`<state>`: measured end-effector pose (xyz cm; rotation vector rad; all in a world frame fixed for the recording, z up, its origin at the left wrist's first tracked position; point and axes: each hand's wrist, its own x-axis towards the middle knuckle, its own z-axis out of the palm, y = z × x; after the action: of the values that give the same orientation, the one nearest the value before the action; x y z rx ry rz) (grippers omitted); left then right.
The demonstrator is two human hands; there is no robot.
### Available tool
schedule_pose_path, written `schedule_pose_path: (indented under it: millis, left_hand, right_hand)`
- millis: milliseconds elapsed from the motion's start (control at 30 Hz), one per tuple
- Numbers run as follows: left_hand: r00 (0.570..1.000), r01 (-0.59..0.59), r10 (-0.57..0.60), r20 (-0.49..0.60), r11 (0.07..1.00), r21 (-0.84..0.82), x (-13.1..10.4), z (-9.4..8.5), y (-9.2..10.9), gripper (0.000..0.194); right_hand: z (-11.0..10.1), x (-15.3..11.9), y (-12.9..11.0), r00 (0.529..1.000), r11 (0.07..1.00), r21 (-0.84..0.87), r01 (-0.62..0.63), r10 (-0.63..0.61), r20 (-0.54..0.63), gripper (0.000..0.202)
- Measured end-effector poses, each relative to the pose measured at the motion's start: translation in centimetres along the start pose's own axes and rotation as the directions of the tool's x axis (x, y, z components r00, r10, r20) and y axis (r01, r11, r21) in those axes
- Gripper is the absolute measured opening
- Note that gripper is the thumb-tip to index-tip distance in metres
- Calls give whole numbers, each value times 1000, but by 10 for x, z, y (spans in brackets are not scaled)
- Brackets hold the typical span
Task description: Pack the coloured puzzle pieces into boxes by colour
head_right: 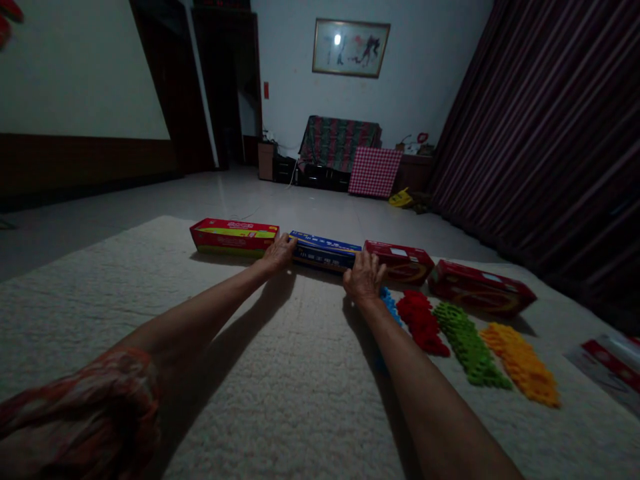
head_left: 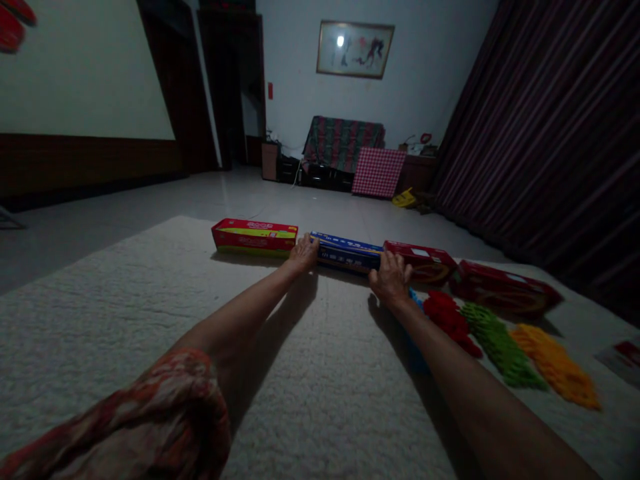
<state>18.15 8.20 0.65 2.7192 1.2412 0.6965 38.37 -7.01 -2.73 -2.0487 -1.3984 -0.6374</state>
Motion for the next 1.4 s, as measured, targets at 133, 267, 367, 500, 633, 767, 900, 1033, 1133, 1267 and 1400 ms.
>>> schedule_pose_path:
  millis: [133, 267, 367, 500, 633, 767, 900, 1033, 1133, 1267, 1400]
  left_hand:
    - [999, 41, -41, -14, 999, -8, -3, 8, 3, 41]
    - [996, 83, -84, -25, 996, -39, -8, 10, 8, 44]
    - [993, 99, -102, -52, 993, -61, -15, 6, 9, 44]
    - [989, 105, -111, -102, 992, -64, -38, -13, 6, 42]
    - [985, 87, -92, -144, 995, -41, -88, -39, 3, 45]
    - [986, 56, -57, -156, 998, -13, -158, -58, 8, 54]
    - [994, 59, -58, -91, 998, 9, -217, -73, 23, 62]
    - [997, 66, -64, -42, 997, 35, -252, -89, 39, 61]
    - [997, 72, -71, -18, 996, 61, -267, -99, 45, 57]
    - [995, 94, -97, 39, 992, 79, -274, -113, 52, 52]
    - [987, 131, -139, 84, 987, 97, -270, -127, 60, 40]
  right_hand:
    - [5, -1, -4, 1000, 1000, 1, -13, 13, 11, 47]
    - [1, 1, -9, 999, 999, 7, -38, 38, 38, 44]
    - [-7, -2, -15, 999, 998, 42, -42, 41, 29, 44]
    - [-29, -15, -34, 998, 995, 81, -59, 58, 21, 43]
    - [-59, -43, -57, 998, 987, 152, -58, 60, -8, 39]
    - [-96, -83, -73, 998, 981, 183, -57, 61, -16, 35]
    - [-134, -123, -82, 996, 978, 186, -94, 93, 14, 31]
    - [-162, -153, -89, 990, 973, 188, -132, 120, 71, 29]
    - [-177, -166, -95, 977, 971, 170, -166, 139, 158, 29]
    - [-194, -168, -99, 939, 971, 104, -213, 174, 297, 30]
    - [-207, -152, -100, 901, 977, 18, -213, 189, 389, 33]
